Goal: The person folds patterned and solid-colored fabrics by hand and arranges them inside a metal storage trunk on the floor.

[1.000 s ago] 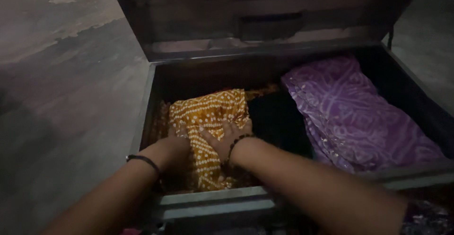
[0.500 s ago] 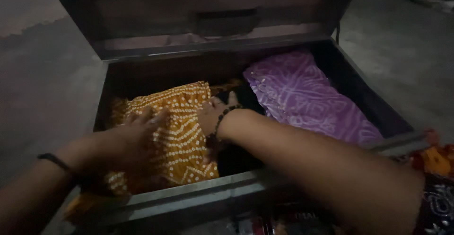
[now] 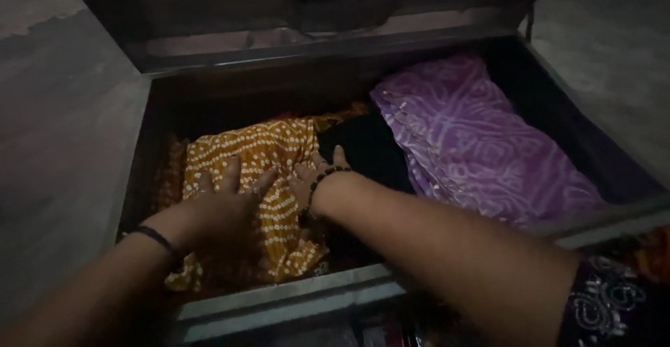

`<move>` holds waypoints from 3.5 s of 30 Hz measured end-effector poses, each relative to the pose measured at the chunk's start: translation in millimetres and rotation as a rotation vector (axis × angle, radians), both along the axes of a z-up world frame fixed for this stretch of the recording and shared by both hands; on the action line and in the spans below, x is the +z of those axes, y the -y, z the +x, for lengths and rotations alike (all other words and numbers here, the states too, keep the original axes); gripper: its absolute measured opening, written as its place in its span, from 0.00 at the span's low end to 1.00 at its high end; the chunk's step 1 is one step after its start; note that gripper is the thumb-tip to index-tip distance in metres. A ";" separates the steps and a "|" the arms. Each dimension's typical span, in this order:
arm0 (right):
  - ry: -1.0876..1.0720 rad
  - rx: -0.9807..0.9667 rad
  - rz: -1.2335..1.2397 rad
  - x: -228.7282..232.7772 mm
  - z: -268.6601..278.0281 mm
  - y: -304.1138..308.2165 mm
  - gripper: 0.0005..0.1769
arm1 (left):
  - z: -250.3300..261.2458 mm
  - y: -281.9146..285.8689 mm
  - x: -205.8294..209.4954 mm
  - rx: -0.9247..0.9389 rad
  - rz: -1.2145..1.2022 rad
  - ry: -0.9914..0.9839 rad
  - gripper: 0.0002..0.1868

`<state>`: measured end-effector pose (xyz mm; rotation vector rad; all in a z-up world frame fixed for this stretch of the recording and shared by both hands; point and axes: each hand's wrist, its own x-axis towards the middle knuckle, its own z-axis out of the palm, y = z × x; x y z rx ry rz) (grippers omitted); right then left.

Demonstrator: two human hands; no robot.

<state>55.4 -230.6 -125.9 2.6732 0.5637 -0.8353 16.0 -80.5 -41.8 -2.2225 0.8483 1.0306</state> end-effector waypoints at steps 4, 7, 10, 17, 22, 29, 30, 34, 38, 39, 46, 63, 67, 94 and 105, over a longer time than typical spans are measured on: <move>-0.093 -0.038 -0.020 7.7 -10.8 0.0 0.63 | 0.5 0.7 5.4 0.042 -0.038 0.002 0.30; -0.105 -0.035 0.005 19.3 -15.8 1.9 0.62 | -0.9 1.2 1.9 0.077 -0.033 -0.005 0.32; -0.104 -0.012 0.009 30.7 -26.7 10.5 0.64 | 0.8 0.5 -4.6 0.264 -0.178 0.012 0.64; -0.005 -0.154 0.313 68.9 -69.3 70.2 0.62 | 13.2 -2.9 -1.1 0.467 -0.182 0.162 0.73; 0.106 -0.061 0.332 114.5 -113.2 140.6 0.60 | -1.5 23.9 34.9 0.394 -0.504 0.457 0.73; 0.137 -0.035 0.044 191.6 -193.3 236.7 0.59 | -67.6 124.8 131.4 0.196 -0.625 0.289 0.62; 0.132 -0.030 0.028 201.0 -206.4 248.7 0.59 | -76.8 138.3 139.0 0.145 -0.648 0.272 0.62; 0.011 -0.144 -0.104 227.8 -249.4 285.9 0.53 | -105.9 198.1 158.7 -0.006 -0.576 0.238 0.58; 0.039 -0.139 -0.117 239.1 -281.5 316.3 0.51 | -124.8 250.8 173.2 0.058 -0.627 0.127 0.55; 0.065 -0.141 -0.110 240.1 -289.2 321.9 0.51 | -130.7 261.3 175.3 0.024 -0.667 0.131 0.56; 0.139 -0.235 0.215 186.5 -335.3 362.4 0.37 | -190.1 317.5 152.6 -0.090 -0.705 0.046 0.57; -0.026 -0.799 0.474 45.8 -356.6 427.8 0.12 | -223.0 356.4 56.5 0.011 -0.669 -0.134 0.59; -0.426 -1.415 0.814 15.8 -370.7 411.6 0.11 | -222.0 351.6 45.2 0.019 -0.661 -0.154 0.58; -0.252 -1.186 1.015 45.0 -352.6 371.4 0.17 | -214.5 284.1 41.3 -0.009 -0.780 -0.300 0.64; 0.347 -0.964 1.505 202.4 -296.0 380.4 0.16 | -202.7 306.6 130.1 0.541 -1.155 -0.400 0.25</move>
